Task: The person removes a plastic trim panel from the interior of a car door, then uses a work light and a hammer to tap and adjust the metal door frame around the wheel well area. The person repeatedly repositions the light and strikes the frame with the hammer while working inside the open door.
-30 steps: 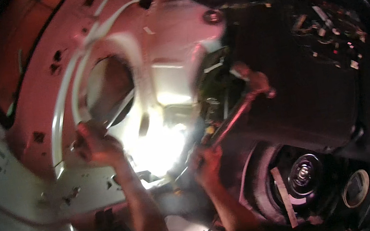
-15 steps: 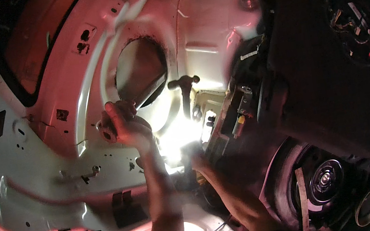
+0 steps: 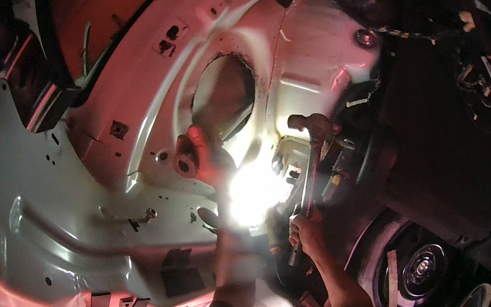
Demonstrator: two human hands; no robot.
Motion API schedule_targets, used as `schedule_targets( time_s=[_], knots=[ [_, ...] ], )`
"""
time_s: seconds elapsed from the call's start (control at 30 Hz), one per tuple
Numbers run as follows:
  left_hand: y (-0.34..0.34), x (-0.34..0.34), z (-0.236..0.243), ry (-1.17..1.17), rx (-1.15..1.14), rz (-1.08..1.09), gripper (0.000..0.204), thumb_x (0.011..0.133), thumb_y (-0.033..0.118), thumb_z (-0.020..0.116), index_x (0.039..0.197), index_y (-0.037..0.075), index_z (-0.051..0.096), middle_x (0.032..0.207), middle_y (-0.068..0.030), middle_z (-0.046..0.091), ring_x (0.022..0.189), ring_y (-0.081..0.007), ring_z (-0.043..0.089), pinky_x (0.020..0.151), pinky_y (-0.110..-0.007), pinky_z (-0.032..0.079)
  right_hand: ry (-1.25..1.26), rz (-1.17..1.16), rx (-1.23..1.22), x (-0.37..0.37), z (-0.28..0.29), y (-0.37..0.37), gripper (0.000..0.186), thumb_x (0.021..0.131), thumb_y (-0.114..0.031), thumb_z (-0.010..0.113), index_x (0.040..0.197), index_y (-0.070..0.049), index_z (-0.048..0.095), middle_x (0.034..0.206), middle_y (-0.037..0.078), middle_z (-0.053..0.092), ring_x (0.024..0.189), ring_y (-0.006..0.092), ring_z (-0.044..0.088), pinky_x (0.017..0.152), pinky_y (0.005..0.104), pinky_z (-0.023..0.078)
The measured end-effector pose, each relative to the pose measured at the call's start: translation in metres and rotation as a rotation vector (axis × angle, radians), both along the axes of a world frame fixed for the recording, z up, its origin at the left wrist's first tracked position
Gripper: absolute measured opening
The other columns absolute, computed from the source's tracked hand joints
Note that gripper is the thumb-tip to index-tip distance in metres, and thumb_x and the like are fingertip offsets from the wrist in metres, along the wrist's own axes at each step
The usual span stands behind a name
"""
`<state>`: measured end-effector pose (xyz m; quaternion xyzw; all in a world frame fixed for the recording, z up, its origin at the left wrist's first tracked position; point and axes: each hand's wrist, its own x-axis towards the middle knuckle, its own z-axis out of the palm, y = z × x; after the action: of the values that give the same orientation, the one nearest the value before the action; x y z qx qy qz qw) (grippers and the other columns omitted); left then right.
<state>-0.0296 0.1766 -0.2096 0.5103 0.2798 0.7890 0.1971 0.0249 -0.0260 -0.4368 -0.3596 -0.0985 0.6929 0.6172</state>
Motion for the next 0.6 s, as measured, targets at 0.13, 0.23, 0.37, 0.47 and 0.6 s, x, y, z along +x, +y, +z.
schedule_targets(
  time_s=[0.13,0.23,0.37,0.47,0.6],
  knots=[
    [0.001,-0.004,-0.005,0.065,-0.1,0.186,0.041,0.105,0.021,0.063,0.069,0.011,0.046,0.055,-0.0007,0.045,0.049,-0.0139,0.04,0.058,-0.035,0.044,-0.039,-0.006,-0.018,-0.005,0.026,0.011,0.016,0.088,-0.002,0.056,0.081,-0.014,0.048,0.056,-0.002,0.039,0.039,0.014,0.04,0.038,0.0348,0.034],
    [-0.002,0.003,0.002,0.041,-0.012,0.025,0.04,0.105,0.021,0.062,0.069,0.01,0.047,0.055,-0.0013,0.046,0.049,-0.0137,0.04,0.058,-0.036,0.044,0.056,0.02,-0.095,-0.016,0.013,0.029,0.012,0.089,-0.004,0.058,0.089,-0.012,0.05,0.056,-0.001,0.04,0.04,0.0155,0.043,0.039,0.0371,0.038],
    [-0.007,0.011,0.011,0.094,0.044,-0.075,0.041,0.105,0.024,0.061,0.069,0.01,0.048,0.057,-0.0024,0.047,0.051,-0.0145,0.041,0.059,-0.036,0.043,-0.318,-0.095,0.179,-0.041,-0.018,0.056,0.009,0.099,-0.016,0.056,0.096,-0.01,0.05,0.059,0.0,0.042,0.043,0.0143,0.047,0.041,0.035,0.041],
    [-0.006,0.009,0.011,0.102,0.085,-0.22,0.041,0.105,0.026,0.059,0.069,0.01,0.048,0.057,-0.0026,0.044,0.053,-0.0157,0.042,0.061,-0.034,0.04,-0.469,-0.083,0.355,-0.067,-0.038,0.088,0.012,0.102,-0.02,0.058,0.1,-0.008,0.055,0.076,0.002,0.051,0.064,0.0143,0.05,0.059,0.033,0.046],
    [-0.004,0.006,0.008,-0.019,0.046,-0.167,0.042,0.105,0.024,0.059,0.068,0.011,0.046,0.056,-0.0013,0.041,0.054,-0.0141,0.038,0.062,-0.035,0.039,1.966,0.083,0.352,-0.1,-0.048,0.128,0.021,0.102,-0.024,0.062,0.115,-0.008,0.061,0.102,0.003,0.061,0.091,0.0139,0.056,0.085,0.03,0.051]
  ],
)
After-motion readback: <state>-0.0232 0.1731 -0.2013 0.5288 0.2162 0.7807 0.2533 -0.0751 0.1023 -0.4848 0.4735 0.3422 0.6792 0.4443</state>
